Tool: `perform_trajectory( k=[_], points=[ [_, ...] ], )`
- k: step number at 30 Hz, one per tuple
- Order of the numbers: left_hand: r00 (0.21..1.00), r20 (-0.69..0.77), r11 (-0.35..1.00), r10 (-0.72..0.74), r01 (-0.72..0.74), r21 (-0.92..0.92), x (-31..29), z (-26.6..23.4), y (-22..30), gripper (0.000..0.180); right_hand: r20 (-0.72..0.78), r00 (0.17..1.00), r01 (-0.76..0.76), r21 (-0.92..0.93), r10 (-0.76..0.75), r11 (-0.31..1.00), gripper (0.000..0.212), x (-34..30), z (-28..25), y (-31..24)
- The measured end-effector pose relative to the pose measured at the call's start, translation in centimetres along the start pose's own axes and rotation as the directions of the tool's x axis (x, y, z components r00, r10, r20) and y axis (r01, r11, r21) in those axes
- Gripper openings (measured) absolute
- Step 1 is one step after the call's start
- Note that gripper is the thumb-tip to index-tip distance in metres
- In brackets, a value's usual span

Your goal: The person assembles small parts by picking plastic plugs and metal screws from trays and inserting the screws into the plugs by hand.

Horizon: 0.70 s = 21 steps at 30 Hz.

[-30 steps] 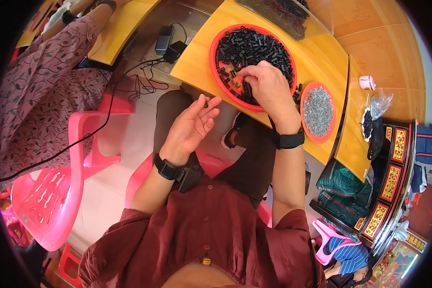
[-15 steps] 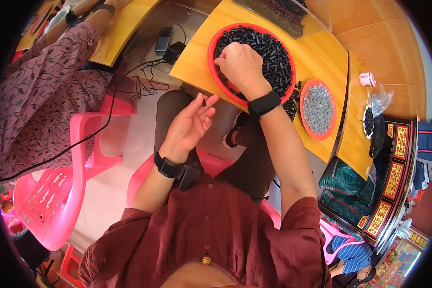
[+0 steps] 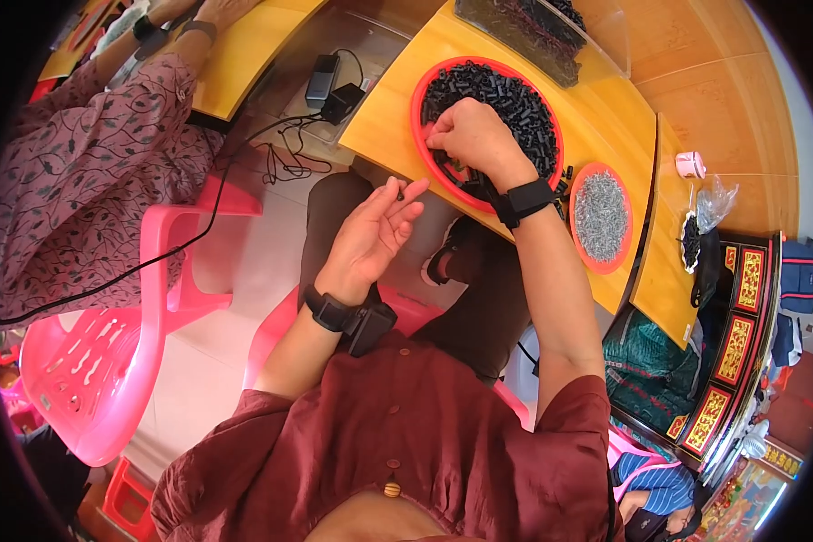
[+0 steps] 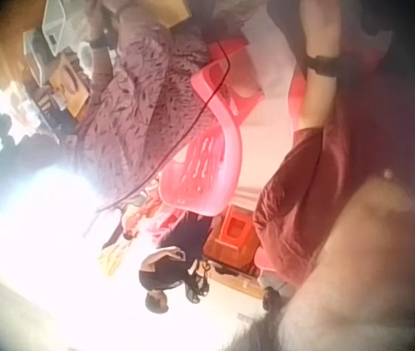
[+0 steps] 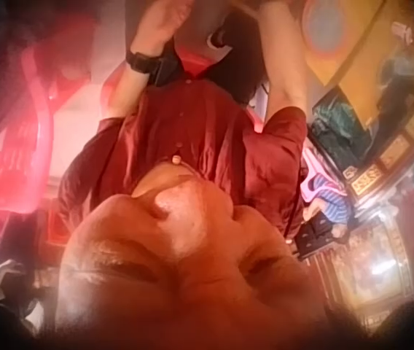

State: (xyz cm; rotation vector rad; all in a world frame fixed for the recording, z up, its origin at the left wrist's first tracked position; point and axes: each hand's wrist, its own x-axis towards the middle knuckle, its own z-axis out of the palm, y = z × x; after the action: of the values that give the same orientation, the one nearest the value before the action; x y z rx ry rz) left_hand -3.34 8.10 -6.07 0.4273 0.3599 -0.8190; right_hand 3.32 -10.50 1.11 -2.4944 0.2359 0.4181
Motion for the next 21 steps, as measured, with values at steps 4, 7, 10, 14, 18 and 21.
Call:
perform_trajectory(
  k=[4,7,10,14,18,21],
  points=[
    [0.999,-0.027,0.996,0.045,-0.042,0.084,0.4,0.2,-0.2,0.016,0.039,0.998,-0.056,0.144,0.051,0.988,0.016,0.3,0.2,1.0],
    [1.000,0.003,0.998,0.024,-0.024,0.063,0.8,0.3,-0.3,0.017,0.105,0.986,-0.154,0.254,0.131,0.955,0.018,0.5,0.2,1.5],
    [0.999,0.037,1.000,-0.001,0.000,0.022,1.1,0.4,-0.5,0.018,0.196,0.971,-0.191,0.309,0.134,0.932,0.019,0.1,-0.5,1.7],
    [0.999,0.036,0.999,0.001,-0.003,0.034,1.3,0.6,-0.5,0.016,0.215,0.968,-0.198,0.354,0.126,0.914,0.019,-0.9,-0.3,1.5],
    [0.999,0.043,0.999,0.008,-0.010,0.032,1.4,0.5,-0.5,0.015,0.184,0.978,-0.170,0.413,0.101,0.895,0.015,-1.4,0.2,1.9],
    [0.998,0.057,0.999,0.008,-0.010,0.039,1.6,0.3,-0.6,0.015,0.100,0.993,-0.090,0.392,0.055,0.915,0.019,-1.8,0.8,2.5]
  ],
)
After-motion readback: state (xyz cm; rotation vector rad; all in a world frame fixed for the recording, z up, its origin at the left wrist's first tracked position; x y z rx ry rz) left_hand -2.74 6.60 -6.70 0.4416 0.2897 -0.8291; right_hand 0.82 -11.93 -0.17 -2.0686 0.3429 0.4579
